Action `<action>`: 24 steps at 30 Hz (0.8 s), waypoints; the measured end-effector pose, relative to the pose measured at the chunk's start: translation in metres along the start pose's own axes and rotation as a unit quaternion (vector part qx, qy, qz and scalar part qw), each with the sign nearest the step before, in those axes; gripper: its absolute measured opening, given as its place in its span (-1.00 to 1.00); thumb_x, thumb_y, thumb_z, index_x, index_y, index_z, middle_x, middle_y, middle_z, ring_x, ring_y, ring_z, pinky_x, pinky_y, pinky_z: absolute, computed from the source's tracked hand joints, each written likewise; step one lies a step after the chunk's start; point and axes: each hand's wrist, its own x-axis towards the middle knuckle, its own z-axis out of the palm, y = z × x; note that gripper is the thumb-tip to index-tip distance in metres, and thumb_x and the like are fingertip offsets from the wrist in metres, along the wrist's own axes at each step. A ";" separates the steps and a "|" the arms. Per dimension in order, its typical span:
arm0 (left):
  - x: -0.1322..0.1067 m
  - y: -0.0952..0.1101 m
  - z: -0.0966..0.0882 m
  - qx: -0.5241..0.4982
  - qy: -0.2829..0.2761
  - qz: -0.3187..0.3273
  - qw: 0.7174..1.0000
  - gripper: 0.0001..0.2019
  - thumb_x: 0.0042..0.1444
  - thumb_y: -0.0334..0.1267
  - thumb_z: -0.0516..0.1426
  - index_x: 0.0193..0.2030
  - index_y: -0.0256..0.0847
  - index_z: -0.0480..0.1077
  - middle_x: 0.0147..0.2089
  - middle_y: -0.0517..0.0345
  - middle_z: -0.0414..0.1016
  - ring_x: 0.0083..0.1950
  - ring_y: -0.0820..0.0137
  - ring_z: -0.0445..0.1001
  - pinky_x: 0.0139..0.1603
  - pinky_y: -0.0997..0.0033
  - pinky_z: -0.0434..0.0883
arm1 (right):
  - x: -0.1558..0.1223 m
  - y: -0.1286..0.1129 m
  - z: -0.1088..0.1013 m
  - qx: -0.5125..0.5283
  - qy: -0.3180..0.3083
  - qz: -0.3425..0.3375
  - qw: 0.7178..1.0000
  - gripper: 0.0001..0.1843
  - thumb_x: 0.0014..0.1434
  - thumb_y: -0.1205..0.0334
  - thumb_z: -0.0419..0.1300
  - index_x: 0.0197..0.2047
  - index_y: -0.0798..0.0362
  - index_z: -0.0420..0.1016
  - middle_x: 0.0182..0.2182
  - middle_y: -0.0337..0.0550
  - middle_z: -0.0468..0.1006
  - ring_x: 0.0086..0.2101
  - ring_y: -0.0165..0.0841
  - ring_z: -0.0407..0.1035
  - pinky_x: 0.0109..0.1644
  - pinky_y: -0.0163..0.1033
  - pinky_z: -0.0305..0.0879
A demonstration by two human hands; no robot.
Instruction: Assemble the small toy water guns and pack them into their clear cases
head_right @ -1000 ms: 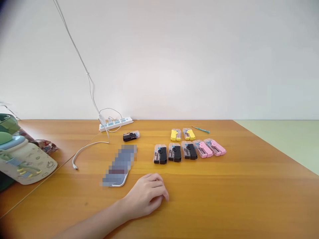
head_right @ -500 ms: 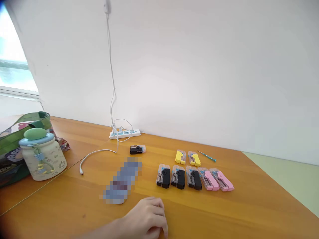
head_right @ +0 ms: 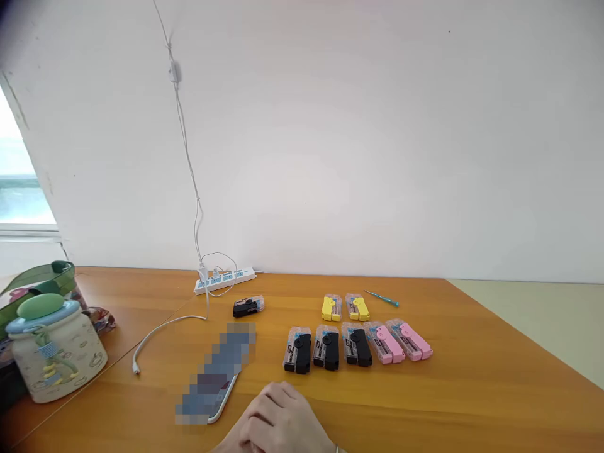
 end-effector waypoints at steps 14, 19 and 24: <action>0.005 0.001 -0.010 0.049 -0.083 -0.035 0.995 -0.84 -0.05 -0.46 0.08 -0.43 -0.12 0.41 -0.51 0.32 0.25 -0.42 0.51 0.36 -0.39 0.58 0.32 | -0.013 0.005 0.052 -0.083 -0.022 0.033 0.996 -0.78 0.23 0.14 0.02 -0.41 0.02 0.32 -0.47 -0.20 0.37 -0.43 -0.31 0.18 -0.30 -0.15 0.20; 0.005 0.008 0.012 0.031 -0.005 -0.010 0.999 -0.70 -0.15 -0.49 0.08 -0.33 0.05 0.41 -0.56 0.26 0.21 -0.43 0.38 0.29 -0.40 0.41 0.36 | -0.007 0.001 0.048 -0.099 -0.056 0.038 0.993 -0.81 0.16 0.11 0.08 -0.40 0.03 0.33 -0.48 -0.16 0.38 -0.43 -0.27 0.21 -0.39 -0.14 0.19; 0.016 0.039 0.060 0.063 0.035 -0.029 0.997 -0.68 -0.15 -0.39 0.05 -0.27 0.14 0.38 -0.53 0.27 0.20 -0.39 0.35 0.28 -0.30 0.24 0.37 | -0.008 0.001 0.041 -0.064 -0.083 0.020 0.994 -0.81 0.11 0.09 0.08 -0.33 0.04 0.32 -0.40 -0.14 0.40 -0.37 -0.26 0.22 -0.34 -0.14 0.19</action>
